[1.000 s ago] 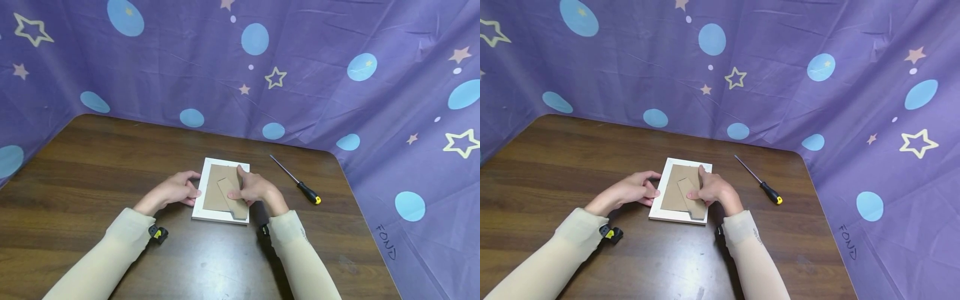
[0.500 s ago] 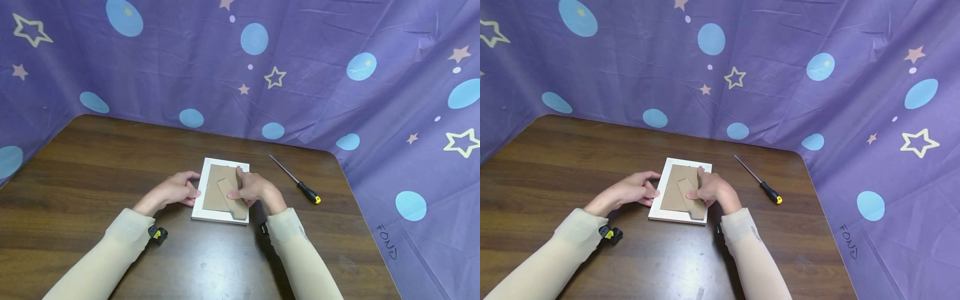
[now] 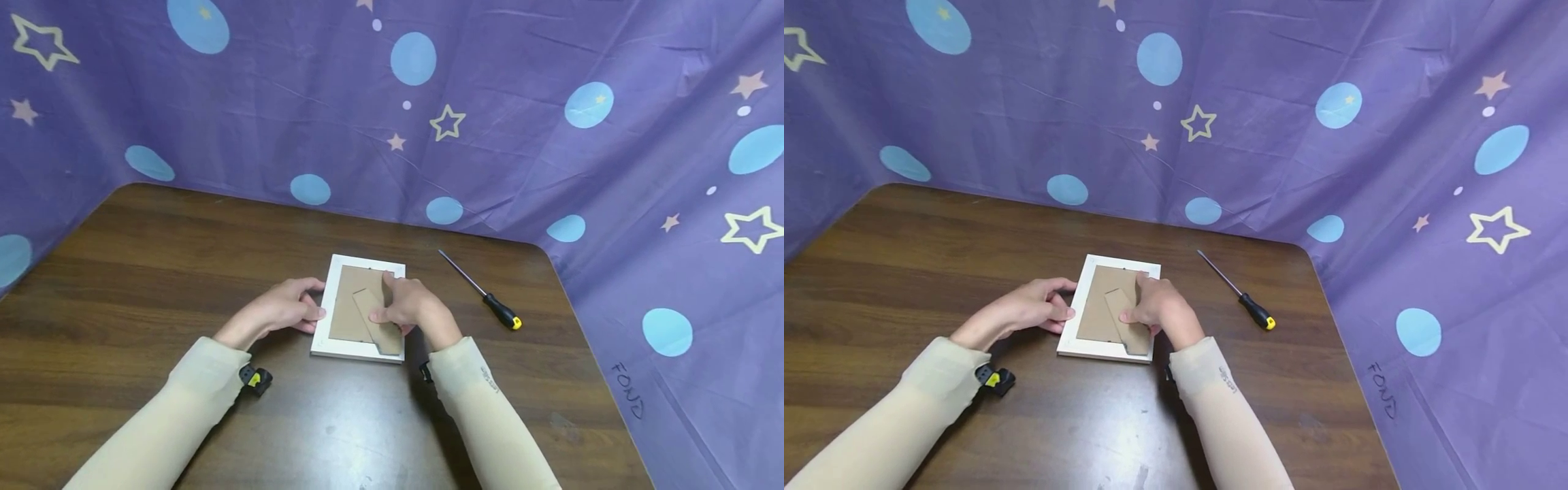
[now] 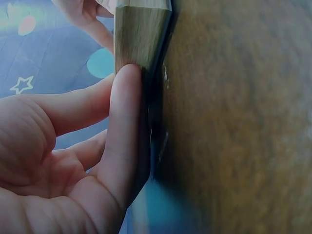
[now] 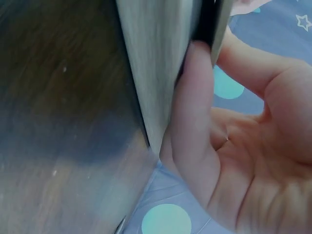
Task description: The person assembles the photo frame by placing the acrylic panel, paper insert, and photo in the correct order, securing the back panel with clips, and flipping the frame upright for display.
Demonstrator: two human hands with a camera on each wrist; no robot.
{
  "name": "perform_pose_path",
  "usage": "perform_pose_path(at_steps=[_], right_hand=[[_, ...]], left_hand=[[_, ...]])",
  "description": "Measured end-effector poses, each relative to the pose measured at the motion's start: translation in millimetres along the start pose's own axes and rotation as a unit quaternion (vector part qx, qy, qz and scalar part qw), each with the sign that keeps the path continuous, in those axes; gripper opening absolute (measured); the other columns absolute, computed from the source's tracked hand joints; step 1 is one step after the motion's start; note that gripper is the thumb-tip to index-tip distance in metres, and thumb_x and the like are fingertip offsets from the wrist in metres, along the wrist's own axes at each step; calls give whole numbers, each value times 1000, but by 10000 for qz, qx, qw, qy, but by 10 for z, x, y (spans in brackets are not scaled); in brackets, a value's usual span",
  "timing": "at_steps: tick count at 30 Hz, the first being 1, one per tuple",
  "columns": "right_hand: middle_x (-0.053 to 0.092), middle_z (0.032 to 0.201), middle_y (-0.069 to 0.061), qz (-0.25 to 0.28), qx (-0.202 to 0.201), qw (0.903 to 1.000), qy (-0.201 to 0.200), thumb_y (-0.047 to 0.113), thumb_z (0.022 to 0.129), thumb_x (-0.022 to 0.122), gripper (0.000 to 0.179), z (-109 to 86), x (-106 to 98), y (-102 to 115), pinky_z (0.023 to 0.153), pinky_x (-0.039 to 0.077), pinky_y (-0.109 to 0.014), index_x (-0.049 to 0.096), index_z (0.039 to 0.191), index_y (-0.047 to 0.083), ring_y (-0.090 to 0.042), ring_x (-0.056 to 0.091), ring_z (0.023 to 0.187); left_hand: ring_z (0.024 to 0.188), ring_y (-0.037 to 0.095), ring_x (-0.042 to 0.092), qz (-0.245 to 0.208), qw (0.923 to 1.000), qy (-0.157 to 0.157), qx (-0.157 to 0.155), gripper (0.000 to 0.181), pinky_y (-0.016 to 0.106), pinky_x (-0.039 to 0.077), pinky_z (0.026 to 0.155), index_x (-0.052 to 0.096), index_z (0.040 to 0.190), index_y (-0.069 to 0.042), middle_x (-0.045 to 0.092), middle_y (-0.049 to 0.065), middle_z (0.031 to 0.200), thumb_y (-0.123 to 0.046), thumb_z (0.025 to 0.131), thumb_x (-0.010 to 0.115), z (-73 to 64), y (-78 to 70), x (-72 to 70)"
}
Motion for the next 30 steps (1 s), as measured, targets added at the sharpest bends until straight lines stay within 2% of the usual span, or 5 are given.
perform_pose_path(at_steps=[15, 19, 23, 26, 30], right_hand=[[46, 157, -31, -44, 210, 9998, 21, 32, 93, 85, 101, 7, 3, 8, 58, 67, -36, 22, 171, 21, -22, 72, 56], [73, 114, -27, -342, 244, 9991, 60, 38, 92, 84, 102, 2, -7, 16, 60, 67, -39, 21, 171, 22, -18, 66, 52], [68, 73, -14, -465, 231, 9986, 92, 42, 92, 83, 103, -1, -4, -4, 59, 67, -38, 21, 171, 24, -16, 62, 49], [68, 77, -15, -349, 163, 9992, 112, 42, 92, 82, 103, -6, 5, -26, 58, 67, -38, 19, 172, 23, -17, 64, 50], [72, 107, -26, -157, 12, 9998, 89, 40, 94, 82, 102, -22, 6, -39, 56, 66, -38, 19, 172, 22, -21, 67, 54]], left_hand=[[74, 18, 69, -122, 9999, 11, 17, 68, 32, 68, 75, 36, 157, 11, 67, 19, 96, 4, 97, 68, 9, 10, -5], [75, 18, 69, -106, 9999, 13, -24, 68, 32, 68, 76, 36, 157, 10, 66, 19, 96, 3, 97, 68, 7, 5, -4], [76, 18, 68, -96, 9999, 1, -62, 68, 32, 68, 76, 36, 157, 10, 66, 18, 96, 3, 97, 68, -1, -5, 0], [76, 18, 68, -70, 9999, 4, -92, 69, 32, 68, 76, 36, 158, 9, 65, 19, 97, 2, 97, 69, -9, -11, 0], [79, 20, 69, -6, 9999, 20, -167, 70, 32, 68, 76, 36, 159, 7, 65, 20, 100, 1, 98, 69, -33, -14, -1]])
Point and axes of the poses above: each hand's wrist, its own z-axis towards the middle knuckle, its own x-axis out of the palm, y = z × x, the point moved 8 cm from there along z, towards the middle knuckle
